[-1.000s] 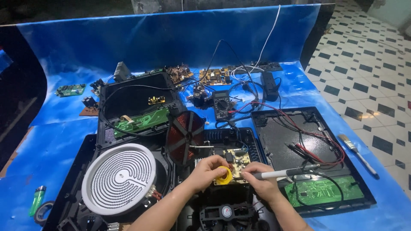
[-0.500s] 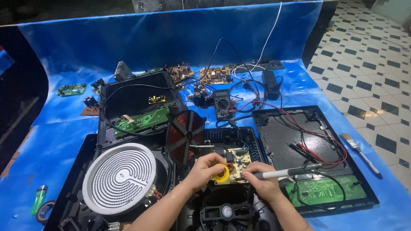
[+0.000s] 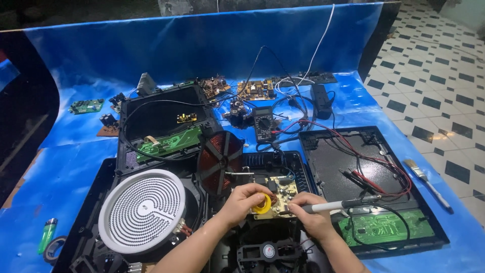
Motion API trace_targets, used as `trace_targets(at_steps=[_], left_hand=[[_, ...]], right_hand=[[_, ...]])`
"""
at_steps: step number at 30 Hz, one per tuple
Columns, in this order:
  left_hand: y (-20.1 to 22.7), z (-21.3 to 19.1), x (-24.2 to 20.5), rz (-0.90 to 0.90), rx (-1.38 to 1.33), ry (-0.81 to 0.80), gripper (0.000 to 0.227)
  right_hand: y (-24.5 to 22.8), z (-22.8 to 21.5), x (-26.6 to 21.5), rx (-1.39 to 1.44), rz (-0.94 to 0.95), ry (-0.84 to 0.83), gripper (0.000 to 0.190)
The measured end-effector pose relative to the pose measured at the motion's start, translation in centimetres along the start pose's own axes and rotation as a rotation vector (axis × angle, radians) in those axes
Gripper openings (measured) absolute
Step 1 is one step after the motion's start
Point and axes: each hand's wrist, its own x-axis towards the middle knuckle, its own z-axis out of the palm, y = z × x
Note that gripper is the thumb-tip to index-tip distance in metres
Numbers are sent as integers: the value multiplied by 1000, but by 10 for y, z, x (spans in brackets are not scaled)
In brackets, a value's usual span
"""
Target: Repairing the internal circuit board of an induction cooker using a soldering iron and a probe.
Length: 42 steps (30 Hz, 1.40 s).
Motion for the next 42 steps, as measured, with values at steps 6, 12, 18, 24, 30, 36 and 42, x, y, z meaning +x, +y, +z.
trace_targets(at_steps=[6,12,18,24,30,36,42], left_hand=[[-4,-2,2,-12,3,53,21],[-17,-5,8,29,-17,50,20],[-50,-11,20,74,-285,332,24],[-19,-5,16,41,-195,387,20],[-60,-4,26,206,178,258,18],[-19,5,1,188,396,202,20],[-7,10,-21,-58,455,262,20]], right_hand=[[3,0,0,25,-55,4,11],[-8,1,2,-20,21,51,11],[-2,-6,2,106,-101,687,40],[25,-33,7,416,-215,915,66],[45,-24,3,352,-103,626,34],[50,-7,-1,314,-134,426,38],[14,-3,7,221,2,414,8]])
